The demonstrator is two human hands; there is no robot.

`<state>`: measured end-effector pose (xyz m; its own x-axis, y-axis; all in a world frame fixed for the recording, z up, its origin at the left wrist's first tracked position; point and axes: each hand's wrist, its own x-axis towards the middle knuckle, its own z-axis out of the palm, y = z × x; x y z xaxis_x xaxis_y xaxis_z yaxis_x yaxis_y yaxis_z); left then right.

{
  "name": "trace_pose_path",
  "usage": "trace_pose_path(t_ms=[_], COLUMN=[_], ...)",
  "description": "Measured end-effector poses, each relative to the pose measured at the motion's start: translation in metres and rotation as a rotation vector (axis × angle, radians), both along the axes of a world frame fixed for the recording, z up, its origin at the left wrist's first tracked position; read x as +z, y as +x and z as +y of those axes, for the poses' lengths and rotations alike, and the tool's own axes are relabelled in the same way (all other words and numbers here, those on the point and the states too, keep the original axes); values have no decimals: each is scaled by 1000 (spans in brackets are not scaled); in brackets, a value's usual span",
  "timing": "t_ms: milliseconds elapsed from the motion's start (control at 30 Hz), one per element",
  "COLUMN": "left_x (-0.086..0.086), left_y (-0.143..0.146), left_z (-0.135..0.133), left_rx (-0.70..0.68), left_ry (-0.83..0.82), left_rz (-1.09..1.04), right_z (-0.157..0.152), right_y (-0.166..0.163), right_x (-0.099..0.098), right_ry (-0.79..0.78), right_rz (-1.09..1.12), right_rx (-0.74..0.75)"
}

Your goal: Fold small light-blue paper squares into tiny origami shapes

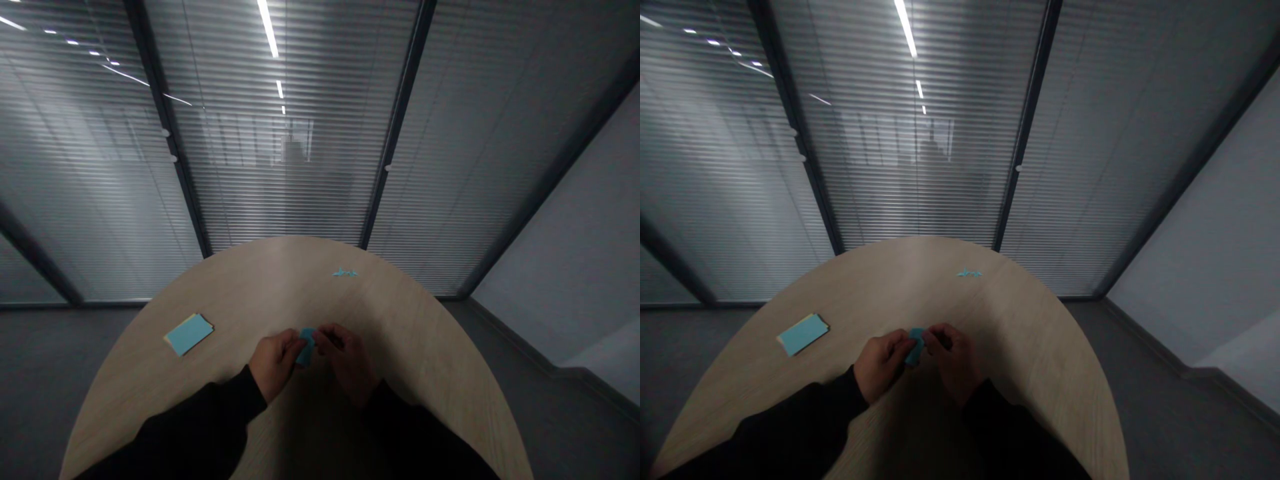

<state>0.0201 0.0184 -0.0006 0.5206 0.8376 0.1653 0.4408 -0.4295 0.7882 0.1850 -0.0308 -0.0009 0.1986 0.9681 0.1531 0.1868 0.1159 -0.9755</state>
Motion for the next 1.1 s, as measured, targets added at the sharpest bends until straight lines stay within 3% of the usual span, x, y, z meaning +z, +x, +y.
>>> trace_pose_path(t_ms=[233,433,533,733,1100], left_x=[2,-1,-2,-1,-1], left_y=[0,4,4,4,4], left_z=[-2,-1,1,0,0], left_rx=[13,-227,-213,-125,-134], left_ry=[-74,-411,-493,-400,-432], left_rz=[-54,-369,-385,-272,-229], right_z=[-2,0,1,-1,1], right_y=[-1,-2,-3,-1,0], right_x=[6,1,1,-1,-1], right_ry=[-20,-19,-16,11,0], right_rz=[-1,96,90,37,122], right_rx=[-8,-13,-26,-19,-5])
